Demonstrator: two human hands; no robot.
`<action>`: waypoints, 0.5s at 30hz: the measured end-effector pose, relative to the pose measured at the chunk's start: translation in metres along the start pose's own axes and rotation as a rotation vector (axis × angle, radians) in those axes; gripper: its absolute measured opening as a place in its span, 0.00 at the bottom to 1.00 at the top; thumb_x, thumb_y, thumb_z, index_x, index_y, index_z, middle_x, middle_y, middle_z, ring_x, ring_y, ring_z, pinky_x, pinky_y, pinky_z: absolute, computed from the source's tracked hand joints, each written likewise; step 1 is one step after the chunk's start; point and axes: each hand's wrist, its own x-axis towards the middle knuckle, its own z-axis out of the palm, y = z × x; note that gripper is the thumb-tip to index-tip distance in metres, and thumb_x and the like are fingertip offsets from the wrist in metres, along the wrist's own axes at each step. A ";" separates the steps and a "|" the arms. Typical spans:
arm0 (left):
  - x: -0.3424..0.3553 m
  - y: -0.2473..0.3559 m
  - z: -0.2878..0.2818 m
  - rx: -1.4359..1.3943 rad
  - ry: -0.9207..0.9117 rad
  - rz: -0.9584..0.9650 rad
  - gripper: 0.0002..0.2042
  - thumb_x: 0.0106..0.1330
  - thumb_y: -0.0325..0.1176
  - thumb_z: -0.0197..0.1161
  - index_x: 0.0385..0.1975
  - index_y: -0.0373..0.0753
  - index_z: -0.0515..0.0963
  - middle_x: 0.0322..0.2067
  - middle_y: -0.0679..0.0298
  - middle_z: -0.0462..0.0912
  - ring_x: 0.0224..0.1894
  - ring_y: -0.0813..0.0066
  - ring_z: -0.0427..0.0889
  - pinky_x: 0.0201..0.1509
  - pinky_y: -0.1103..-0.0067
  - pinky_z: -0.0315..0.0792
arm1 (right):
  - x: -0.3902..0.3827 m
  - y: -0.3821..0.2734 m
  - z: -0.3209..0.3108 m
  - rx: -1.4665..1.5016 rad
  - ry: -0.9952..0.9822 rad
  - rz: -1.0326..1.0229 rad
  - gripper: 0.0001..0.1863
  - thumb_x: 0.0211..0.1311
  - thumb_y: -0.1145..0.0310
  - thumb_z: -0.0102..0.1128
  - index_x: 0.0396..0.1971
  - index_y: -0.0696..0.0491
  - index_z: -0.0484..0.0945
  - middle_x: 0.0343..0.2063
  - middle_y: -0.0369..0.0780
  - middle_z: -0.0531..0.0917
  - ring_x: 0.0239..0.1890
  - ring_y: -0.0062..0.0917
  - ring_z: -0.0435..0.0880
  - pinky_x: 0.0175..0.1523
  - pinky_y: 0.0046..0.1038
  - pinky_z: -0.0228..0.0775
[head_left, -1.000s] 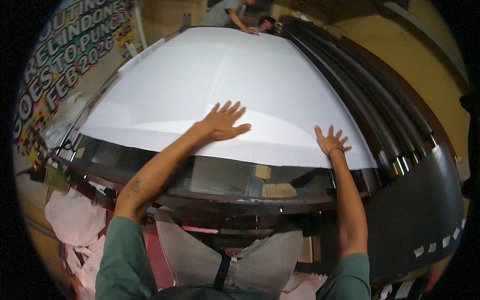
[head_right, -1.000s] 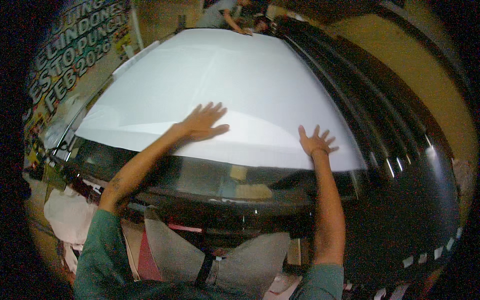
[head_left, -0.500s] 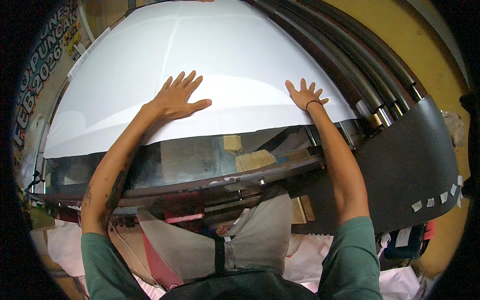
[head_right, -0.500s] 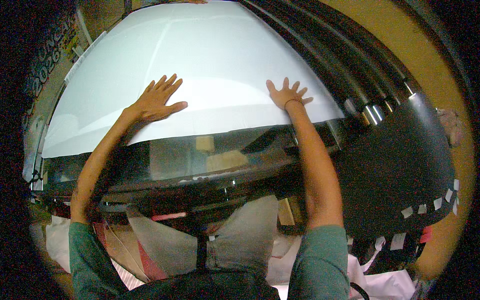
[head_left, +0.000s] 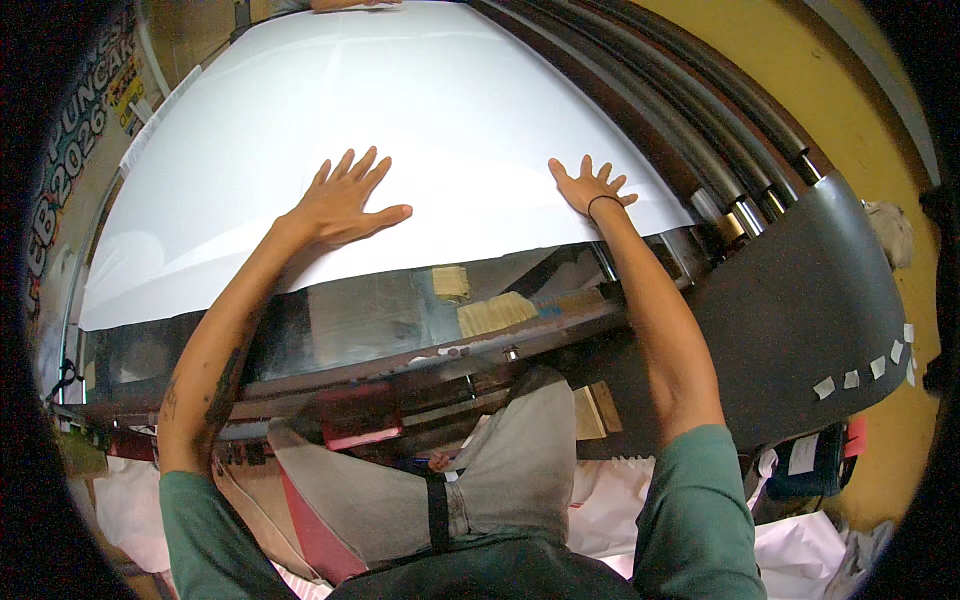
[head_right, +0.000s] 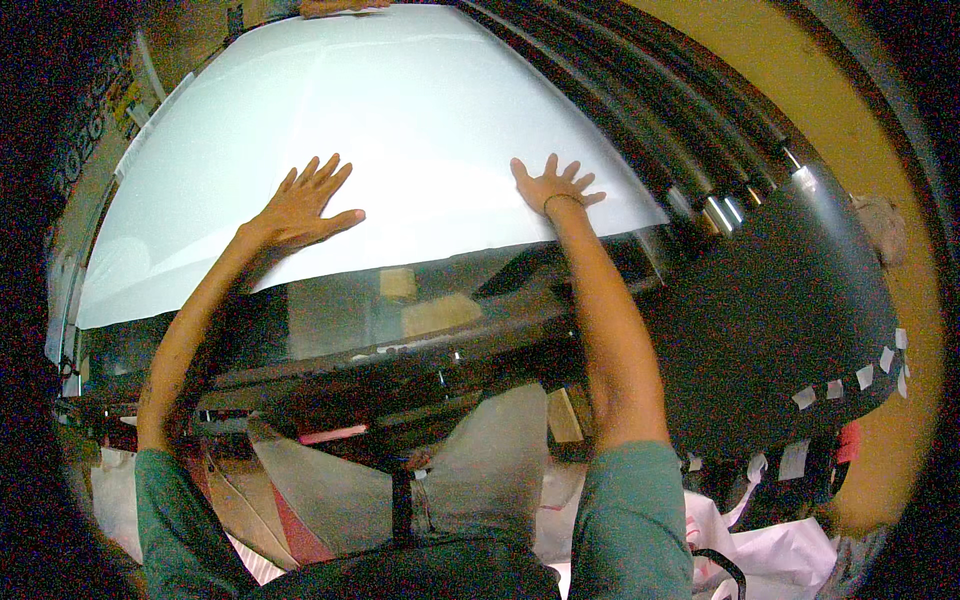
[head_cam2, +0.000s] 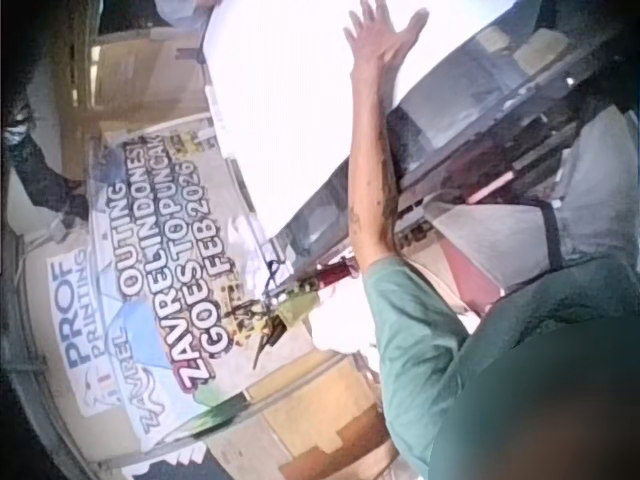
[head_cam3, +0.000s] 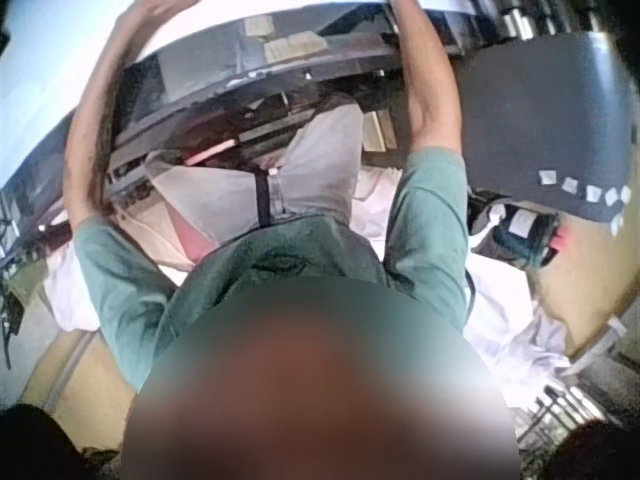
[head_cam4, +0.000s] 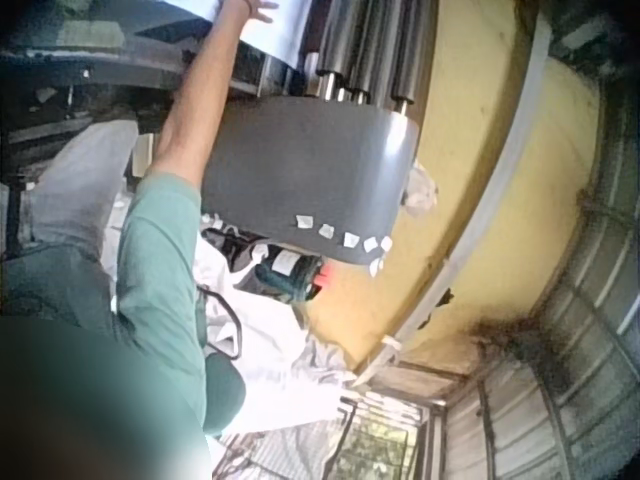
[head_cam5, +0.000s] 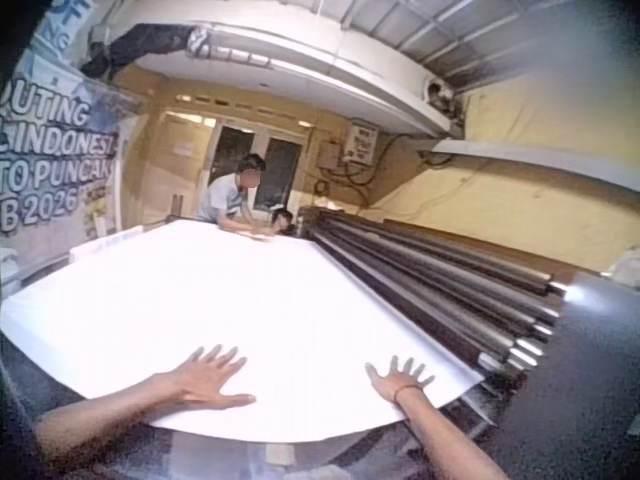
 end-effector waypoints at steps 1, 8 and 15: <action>-0.001 0.000 -0.001 0.005 -0.004 -0.003 0.58 0.54 0.84 0.35 0.75 0.41 0.50 0.76 0.48 0.45 0.78 0.48 0.39 0.79 0.51 0.36 | 0.002 -0.001 -0.001 -0.007 -0.016 0.002 0.55 0.57 0.21 0.31 0.77 0.42 0.46 0.77 0.50 0.40 0.77 0.55 0.33 0.72 0.68 0.19; -0.003 0.004 -0.001 -0.011 -0.010 0.011 0.56 0.56 0.83 0.34 0.75 0.41 0.50 0.76 0.48 0.44 0.78 0.46 0.38 0.78 0.50 0.35 | 0.002 -0.004 0.002 0.030 0.028 0.029 0.54 0.57 0.22 0.33 0.77 0.42 0.45 0.77 0.50 0.40 0.77 0.56 0.33 0.72 0.68 0.20; -0.003 0.011 -0.002 -0.006 -0.011 0.013 0.54 0.59 0.81 0.32 0.75 0.41 0.50 0.76 0.47 0.43 0.78 0.46 0.38 0.78 0.49 0.35 | 0.007 -0.009 -0.006 0.015 -0.058 0.048 0.53 0.58 0.23 0.32 0.77 0.41 0.45 0.76 0.52 0.39 0.77 0.55 0.32 0.73 0.66 0.20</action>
